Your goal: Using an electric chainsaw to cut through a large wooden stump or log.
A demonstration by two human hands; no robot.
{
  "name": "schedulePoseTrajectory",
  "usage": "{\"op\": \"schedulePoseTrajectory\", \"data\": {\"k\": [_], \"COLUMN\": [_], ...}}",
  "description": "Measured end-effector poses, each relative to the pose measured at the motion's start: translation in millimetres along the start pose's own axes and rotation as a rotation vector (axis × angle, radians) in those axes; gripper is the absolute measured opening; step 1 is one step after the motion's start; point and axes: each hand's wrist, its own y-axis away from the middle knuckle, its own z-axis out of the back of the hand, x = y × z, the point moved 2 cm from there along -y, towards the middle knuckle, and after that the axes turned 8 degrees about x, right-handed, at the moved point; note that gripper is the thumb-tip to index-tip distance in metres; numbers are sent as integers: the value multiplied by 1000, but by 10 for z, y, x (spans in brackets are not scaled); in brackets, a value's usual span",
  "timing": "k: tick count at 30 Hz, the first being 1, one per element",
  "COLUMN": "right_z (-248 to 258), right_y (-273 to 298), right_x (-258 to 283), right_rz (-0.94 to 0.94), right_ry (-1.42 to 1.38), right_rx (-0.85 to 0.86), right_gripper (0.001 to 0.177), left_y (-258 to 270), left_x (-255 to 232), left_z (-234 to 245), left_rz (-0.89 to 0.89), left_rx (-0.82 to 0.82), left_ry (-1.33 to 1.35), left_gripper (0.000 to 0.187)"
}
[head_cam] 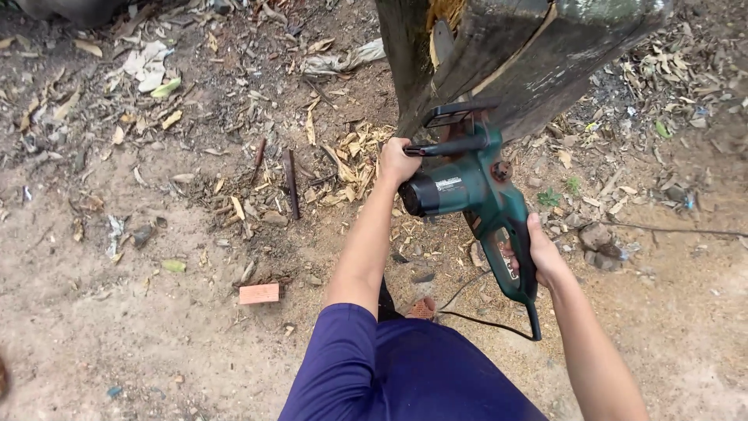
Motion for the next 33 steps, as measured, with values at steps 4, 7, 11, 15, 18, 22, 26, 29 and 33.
{"op": "schedulePoseTrajectory", "data": {"k": [4,7,11,15,18,22,26,29,33], "right_z": [-162,-233,-338,-484,-475,-518,-525,-388,-207], "right_y": [89,124,107,128,-84,-417,-348,-262,-163], "right_x": [-93,-166,-364,-491,-861,-1331,-1074,-692,-218], "right_rz": [-6,-65,-36,-87,-38,32,12,10,-7], "right_ry": [5,10,-42,-97,-141,-141,-193,-190,-139], "right_rx": [-28,-74,-45,-73,5,113,55,35,31], "right_gripper": [84,82,86,83,85,92,83,82,87], "left_y": [75,48,175,267,213,-35,-183,-160,-263], "left_x": [96,249,298,407,577,942,955,634,392], "left_z": [-43,-149,-123,-133,-158,-298,-280,-212,-116], "left_rz": [-14,-45,-105,-171,-178,-233,-194,-173,-76], "left_rx": [5,3,-9,-25,-32,-25,32,52,-12], "left_ry": [40,32,28,25,-16,-24,-84,-87,-53], "left_gripper": [15,14,18,22,22,23,19,19,11]}}
